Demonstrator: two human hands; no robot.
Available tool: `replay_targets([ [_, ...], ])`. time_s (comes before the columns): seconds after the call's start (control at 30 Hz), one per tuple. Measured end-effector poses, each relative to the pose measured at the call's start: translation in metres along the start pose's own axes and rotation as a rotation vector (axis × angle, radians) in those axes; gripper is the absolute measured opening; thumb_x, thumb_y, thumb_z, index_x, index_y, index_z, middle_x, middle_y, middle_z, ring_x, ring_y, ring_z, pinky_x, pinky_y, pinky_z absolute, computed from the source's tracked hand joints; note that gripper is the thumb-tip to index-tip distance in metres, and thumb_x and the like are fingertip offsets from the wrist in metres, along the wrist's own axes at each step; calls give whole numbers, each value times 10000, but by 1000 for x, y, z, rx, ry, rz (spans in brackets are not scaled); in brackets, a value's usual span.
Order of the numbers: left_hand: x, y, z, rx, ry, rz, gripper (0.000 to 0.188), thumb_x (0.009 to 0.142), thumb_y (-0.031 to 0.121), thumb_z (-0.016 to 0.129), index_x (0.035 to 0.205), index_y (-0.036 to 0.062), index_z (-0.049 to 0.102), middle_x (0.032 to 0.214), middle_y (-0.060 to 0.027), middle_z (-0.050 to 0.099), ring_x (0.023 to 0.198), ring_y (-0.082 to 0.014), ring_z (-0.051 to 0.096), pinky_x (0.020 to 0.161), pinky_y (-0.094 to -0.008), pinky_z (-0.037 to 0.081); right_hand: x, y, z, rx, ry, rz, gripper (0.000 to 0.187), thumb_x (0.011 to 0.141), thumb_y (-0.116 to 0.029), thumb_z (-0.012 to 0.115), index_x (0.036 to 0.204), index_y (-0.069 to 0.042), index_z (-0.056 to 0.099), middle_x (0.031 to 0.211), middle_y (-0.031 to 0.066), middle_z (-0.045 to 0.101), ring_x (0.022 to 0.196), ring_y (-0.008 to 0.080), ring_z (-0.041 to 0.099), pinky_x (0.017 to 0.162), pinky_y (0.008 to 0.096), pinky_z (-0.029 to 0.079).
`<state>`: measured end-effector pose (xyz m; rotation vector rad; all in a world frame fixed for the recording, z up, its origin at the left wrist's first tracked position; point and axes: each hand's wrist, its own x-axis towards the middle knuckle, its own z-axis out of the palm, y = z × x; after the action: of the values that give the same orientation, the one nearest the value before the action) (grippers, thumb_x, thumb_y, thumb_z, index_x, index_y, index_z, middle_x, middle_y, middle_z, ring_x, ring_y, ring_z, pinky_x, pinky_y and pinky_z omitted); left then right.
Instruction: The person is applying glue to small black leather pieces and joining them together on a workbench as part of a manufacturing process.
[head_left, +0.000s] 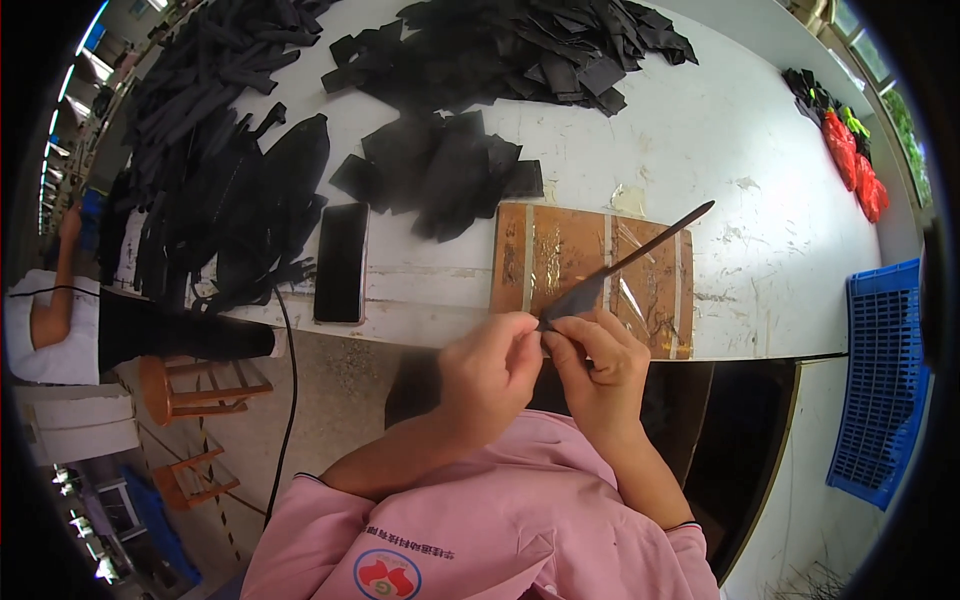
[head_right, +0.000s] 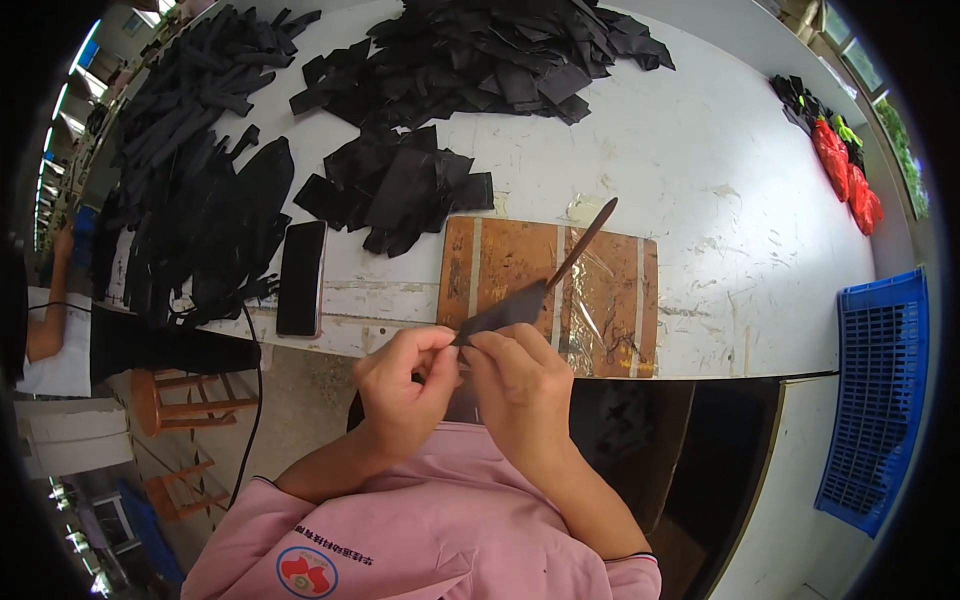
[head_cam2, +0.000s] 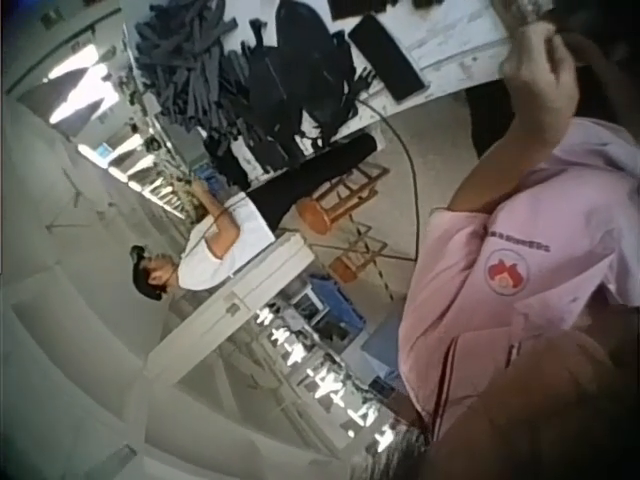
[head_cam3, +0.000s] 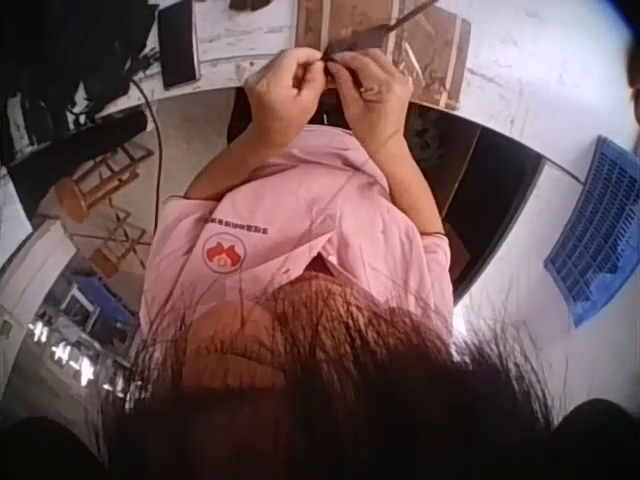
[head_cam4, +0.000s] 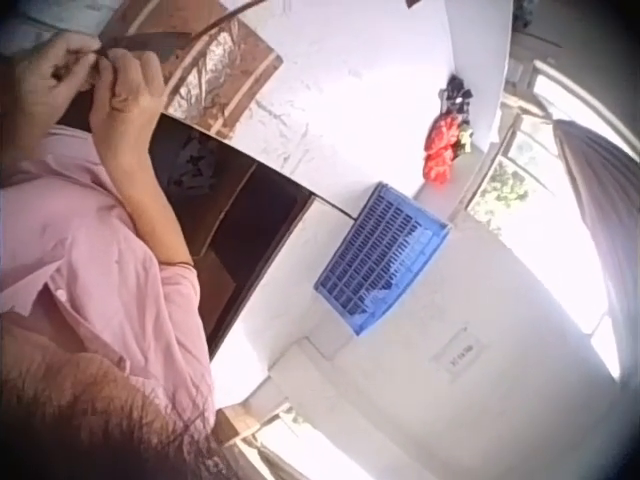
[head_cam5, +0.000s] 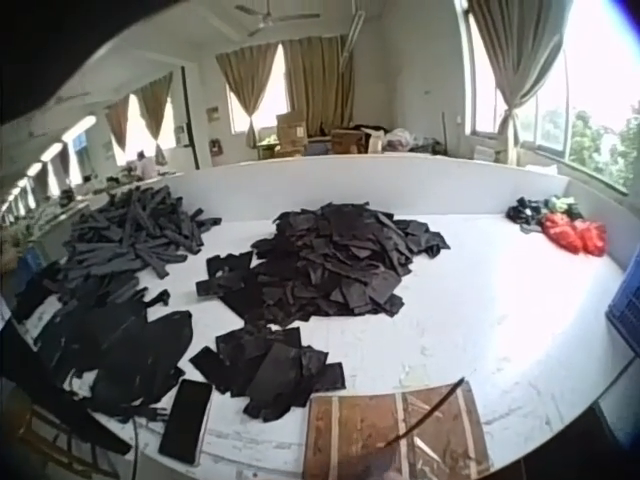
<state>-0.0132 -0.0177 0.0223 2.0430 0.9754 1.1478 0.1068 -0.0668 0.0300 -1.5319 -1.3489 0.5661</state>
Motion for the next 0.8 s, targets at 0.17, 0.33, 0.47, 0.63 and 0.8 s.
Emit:
replay_targets([
  [0.17,13,-2,0,-923,-79,-816,204,686,-32,591,856,5,485,657,-50,552,456,-39,433,370,-179,323,2,10,11,-182,190,48,107,665,-5,607,765,3,568,624,93,484,522,184,486,467,287,401],
  [0.33,12,-15,-11,-1290,-354,-850,192,677,-49,561,851,-5,491,695,-53,544,561,-41,463,437,-165,353,2,16,-4,1052,-73,737,48,722,-30,630,718,-32,583,609,-7,480,500,78,418,454,197,316],
  [0.47,6,-10,15,-141,89,-168,120,680,-76,539,778,-8,535,624,0,550,461,-39,465,430,-180,360,-2,19,5,1329,-106,799,96,790,-128,602,753,-49,559,619,-31,481,556,57,416,490,189,321],
  [0.63,13,-6,8,-895,-97,-636,263,718,-72,539,968,6,515,711,-21,567,447,-7,427,369,-148,300,-1,23,0,966,-50,563,135,817,-168,579,779,-44,544,639,-32,487,546,59,419,522,188,347],
  [0.8,18,5,-2,-1894,-685,-881,324,742,-106,489,1049,-4,478,876,-36,559,488,-8,454,402,-137,330,-5,28,-11,1306,-99,526,87,803,-142,592,816,-59,568,847,-26,536,708,67,485,638,198,386],
])
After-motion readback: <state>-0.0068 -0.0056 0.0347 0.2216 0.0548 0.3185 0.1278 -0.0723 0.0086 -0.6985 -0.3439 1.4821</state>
